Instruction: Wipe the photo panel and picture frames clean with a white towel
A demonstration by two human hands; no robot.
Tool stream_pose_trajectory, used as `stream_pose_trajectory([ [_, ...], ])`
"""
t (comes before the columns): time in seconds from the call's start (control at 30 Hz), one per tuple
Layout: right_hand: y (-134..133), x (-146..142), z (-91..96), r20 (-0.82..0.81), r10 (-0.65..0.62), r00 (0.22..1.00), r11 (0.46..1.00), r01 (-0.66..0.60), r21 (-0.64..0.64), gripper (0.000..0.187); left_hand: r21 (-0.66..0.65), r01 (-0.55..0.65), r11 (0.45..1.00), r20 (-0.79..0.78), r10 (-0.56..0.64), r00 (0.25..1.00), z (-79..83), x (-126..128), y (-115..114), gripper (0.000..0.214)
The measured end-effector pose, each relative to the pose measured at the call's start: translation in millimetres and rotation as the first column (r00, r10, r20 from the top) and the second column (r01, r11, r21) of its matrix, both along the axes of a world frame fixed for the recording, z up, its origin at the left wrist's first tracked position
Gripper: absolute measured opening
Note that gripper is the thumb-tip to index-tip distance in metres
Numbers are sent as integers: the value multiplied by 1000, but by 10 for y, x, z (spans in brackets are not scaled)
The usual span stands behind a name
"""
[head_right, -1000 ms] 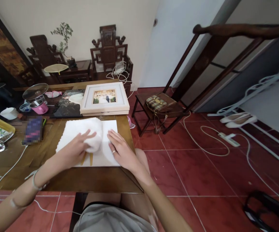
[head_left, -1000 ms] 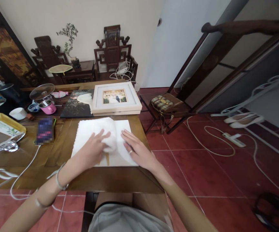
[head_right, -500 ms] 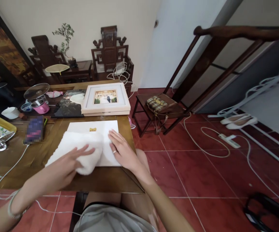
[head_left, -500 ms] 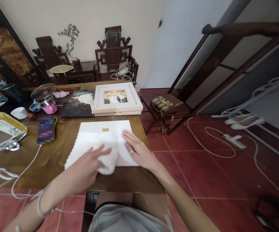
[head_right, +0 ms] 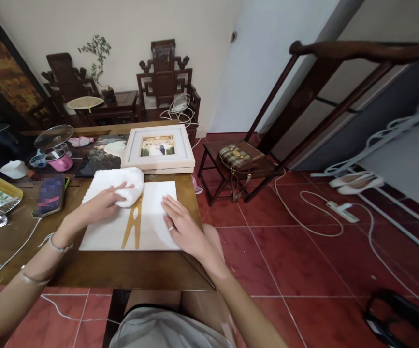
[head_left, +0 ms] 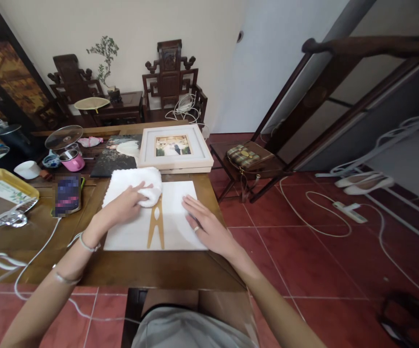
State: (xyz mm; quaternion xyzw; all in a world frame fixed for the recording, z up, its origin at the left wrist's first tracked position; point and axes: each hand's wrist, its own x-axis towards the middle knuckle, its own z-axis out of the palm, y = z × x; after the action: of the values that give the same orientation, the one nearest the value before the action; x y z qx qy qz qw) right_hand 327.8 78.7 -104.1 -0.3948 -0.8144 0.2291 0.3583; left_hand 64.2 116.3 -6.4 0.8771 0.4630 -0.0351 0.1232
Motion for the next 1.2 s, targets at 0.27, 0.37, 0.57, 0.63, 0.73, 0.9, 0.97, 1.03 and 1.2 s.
stream_pose_trajectory([
  [0.27, 0, 2, -16, -20, 5, 1000, 1000, -4, 5, 46, -116, 14, 993, -23, -17, 1000, 90, 90, -1189, 43],
  [0.37, 1, 1, -30, -34, 5, 999, 1000, -5, 16, 46, -123, 44, 991, -3, -44, 999, 106, 50, -1569, 41],
  [0.57, 6, 0, -40, -33, 6, 999, 1000, -6, 25, 46, -174, 95, 980, 61, -85, 995, 110, -153, -1437, 41],
  [0.63, 7, 1, -32, -19, 5, 1000, 1000, -5, 19, 46, -163, 84, 983, 80, -72, 994, 107, -206, -1205, 40],
  [0.73, 5, 0, -18, -12, 4, 1000, 1000, -4, 7, 46, -117, 34, 993, 71, -26, 997, 112, -235, -828, 38],
  [0.9, 0, 0, -6, -28, 3, 1000, 1000, -3, -1, 46, -16, 0, 1000, 54, 1, 999, 131, -213, -302, 37],
  [0.97, 0, 0, -7, -35, 3, 999, 1000, -3, -2, 46, 12, 2, 1000, 53, -2, 999, 114, -234, -144, 37],
  [1.03, 1, 0, -9, -37, 0, 999, 1000, 0, -2, 46, 32, -6, 999, 65, 4, 998, 79, -283, -42, 37],
  [1.2, 4, -3, -15, -14, 3, 1000, 1000, -3, 6, 46, 10, -37, 999, 121, 35, 992, 5, -433, -254, 33],
])
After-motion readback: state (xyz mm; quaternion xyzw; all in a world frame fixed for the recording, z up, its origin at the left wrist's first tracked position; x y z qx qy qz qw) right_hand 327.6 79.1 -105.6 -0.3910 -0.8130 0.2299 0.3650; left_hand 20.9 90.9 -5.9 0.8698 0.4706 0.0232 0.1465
